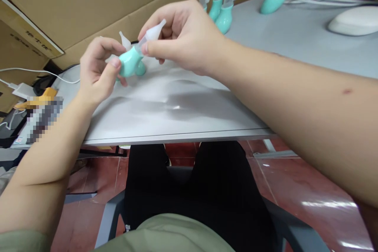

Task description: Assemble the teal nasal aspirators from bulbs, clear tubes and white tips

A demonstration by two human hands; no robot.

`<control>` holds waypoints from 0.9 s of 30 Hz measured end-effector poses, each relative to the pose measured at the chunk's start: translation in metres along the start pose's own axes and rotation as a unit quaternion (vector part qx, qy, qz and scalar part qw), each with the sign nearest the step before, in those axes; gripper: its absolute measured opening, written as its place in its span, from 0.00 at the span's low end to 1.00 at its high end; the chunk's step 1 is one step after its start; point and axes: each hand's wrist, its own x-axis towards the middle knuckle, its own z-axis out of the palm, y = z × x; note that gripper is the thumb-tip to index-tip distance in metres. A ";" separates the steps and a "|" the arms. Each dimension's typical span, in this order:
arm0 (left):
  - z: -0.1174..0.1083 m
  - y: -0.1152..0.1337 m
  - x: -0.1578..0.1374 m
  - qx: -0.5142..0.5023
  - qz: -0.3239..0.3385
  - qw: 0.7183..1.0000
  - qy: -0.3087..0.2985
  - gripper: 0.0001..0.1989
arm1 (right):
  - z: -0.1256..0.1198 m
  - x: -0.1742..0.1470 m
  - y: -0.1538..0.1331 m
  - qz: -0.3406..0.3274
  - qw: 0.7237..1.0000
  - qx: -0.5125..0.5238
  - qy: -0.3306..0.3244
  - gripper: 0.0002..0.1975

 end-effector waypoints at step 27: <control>-0.069 -0.053 0.013 0.072 0.114 0.961 0.243 0.40 | -0.021 0.014 0.017 0.122 0.955 -0.266 0.040 0.18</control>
